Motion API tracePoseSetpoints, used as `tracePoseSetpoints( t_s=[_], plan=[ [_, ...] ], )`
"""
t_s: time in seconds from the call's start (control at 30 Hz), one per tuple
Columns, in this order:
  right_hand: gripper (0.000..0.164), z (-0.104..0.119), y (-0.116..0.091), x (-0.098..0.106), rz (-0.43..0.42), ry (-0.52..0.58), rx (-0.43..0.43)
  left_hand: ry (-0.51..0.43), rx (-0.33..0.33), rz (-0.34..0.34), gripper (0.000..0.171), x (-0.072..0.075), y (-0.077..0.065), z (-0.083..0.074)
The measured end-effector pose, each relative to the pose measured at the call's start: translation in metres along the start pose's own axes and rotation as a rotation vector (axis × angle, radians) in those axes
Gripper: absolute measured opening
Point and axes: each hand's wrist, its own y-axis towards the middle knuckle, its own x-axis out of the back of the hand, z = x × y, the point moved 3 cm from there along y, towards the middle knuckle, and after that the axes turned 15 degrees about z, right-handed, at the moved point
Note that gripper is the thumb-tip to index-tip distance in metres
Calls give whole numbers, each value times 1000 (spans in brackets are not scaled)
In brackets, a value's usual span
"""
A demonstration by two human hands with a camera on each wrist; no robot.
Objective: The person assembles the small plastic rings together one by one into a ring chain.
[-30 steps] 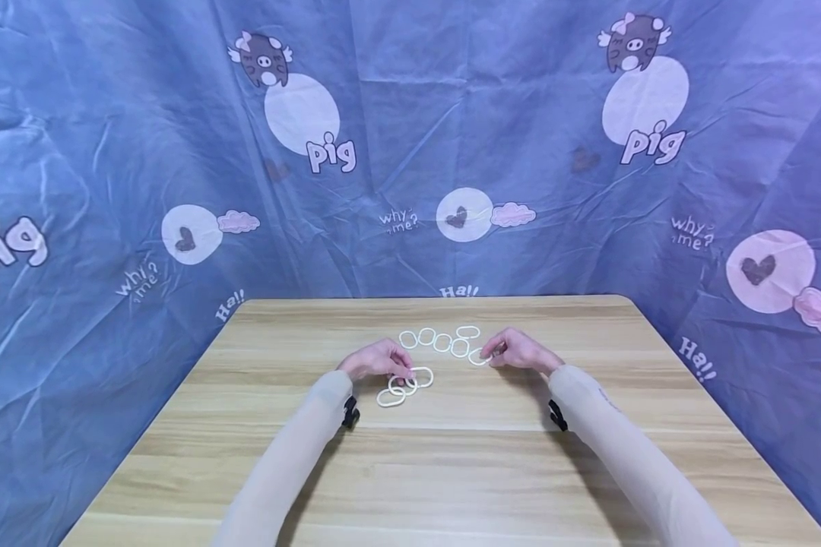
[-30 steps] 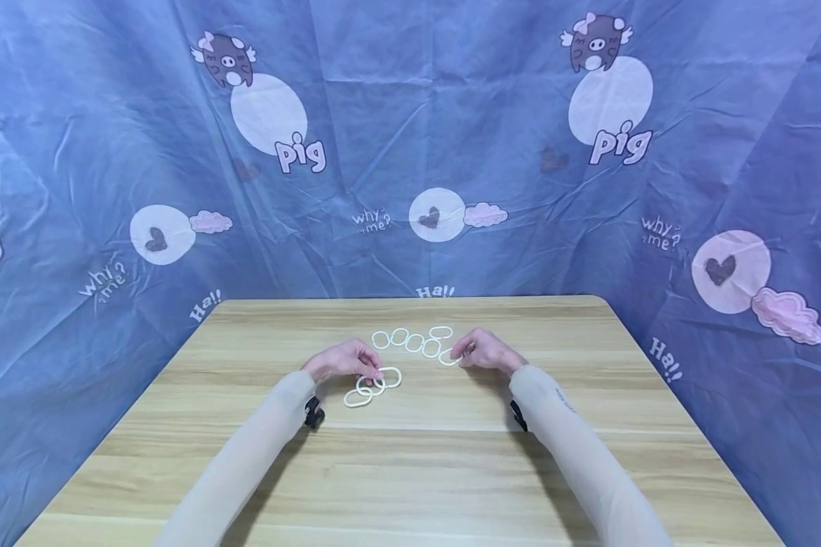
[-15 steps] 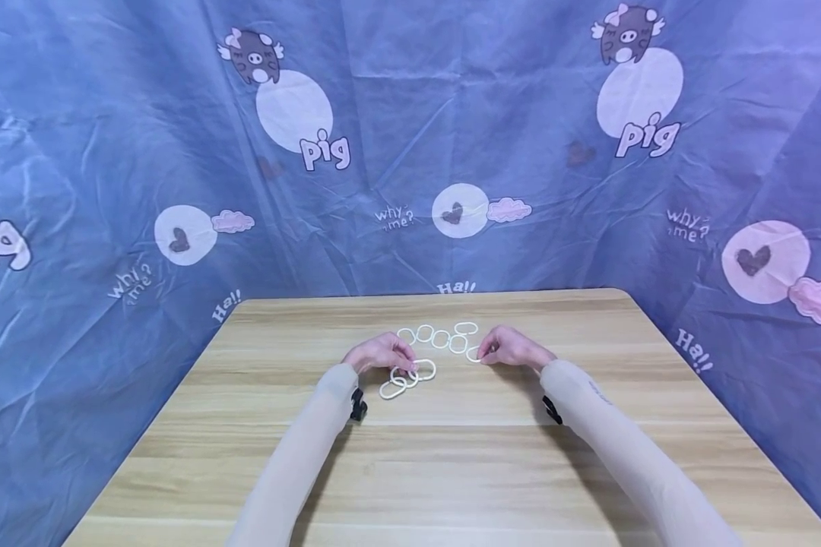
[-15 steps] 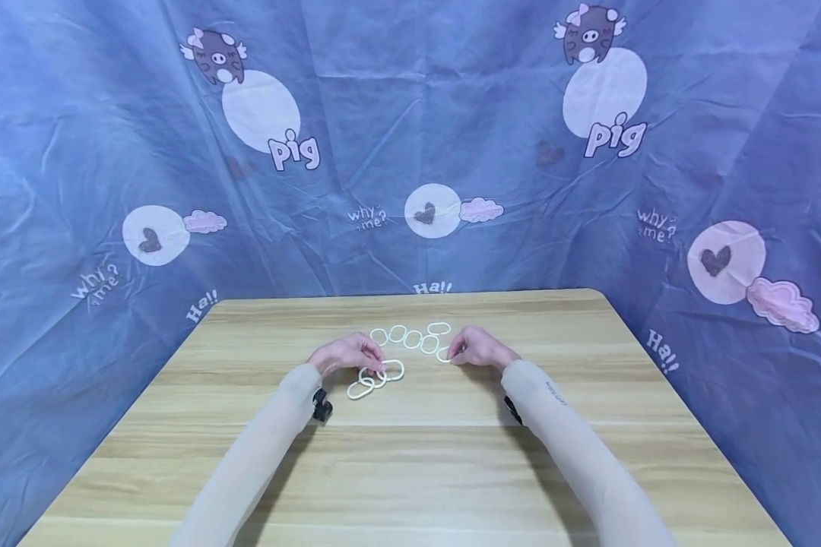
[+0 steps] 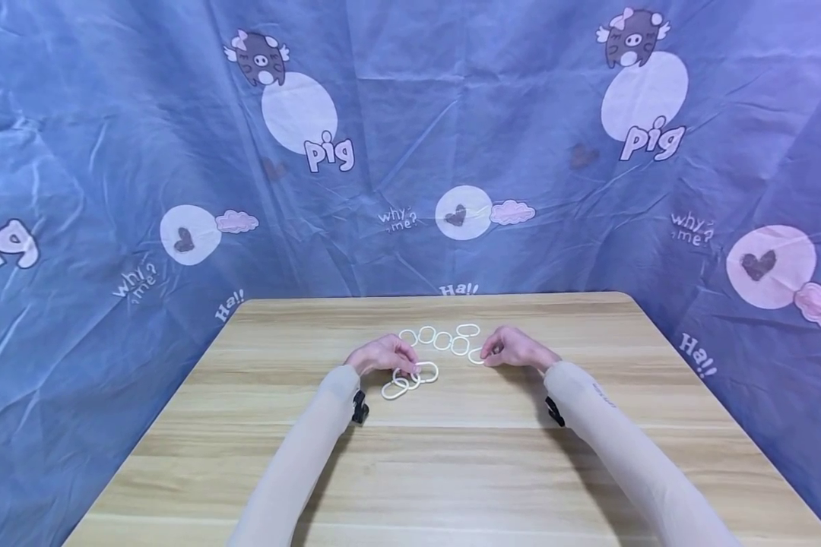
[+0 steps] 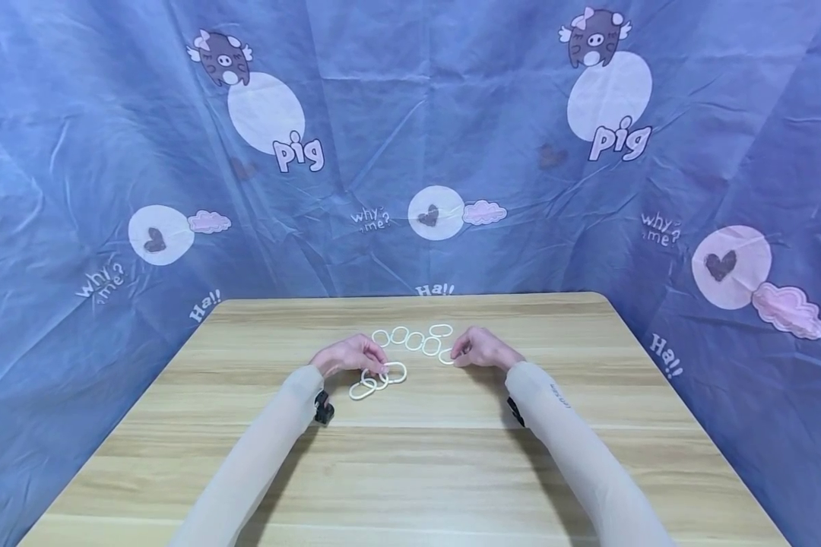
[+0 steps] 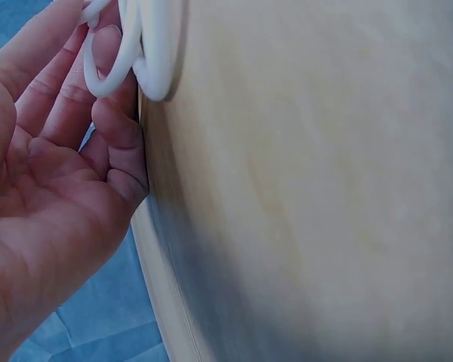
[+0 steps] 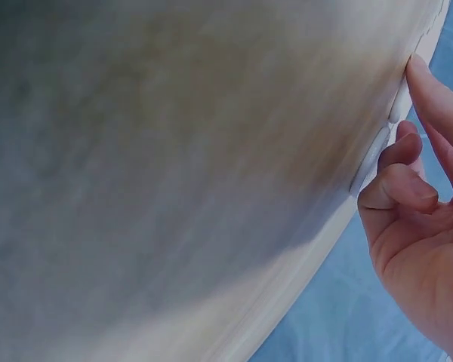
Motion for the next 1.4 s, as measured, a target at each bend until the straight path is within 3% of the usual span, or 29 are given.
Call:
tracePoseSetpoints(
  t_s=[0.63,0.93,1.17,1.4],
  plan=[
    [5,0,-3,-1,5,-89,-8,35,8,-37,16,-1,2,1],
    [3,1,-5,2,48,28,5,-22,-1,-49,17,-2,0,-1],
    [6,2,-7,1,71,84,-8,37,4,-76,16,-3,1,-1],
    [8,0,-6,-3,119,295,-41,126,-4,-73,20,-3,0,-2]
  ],
)
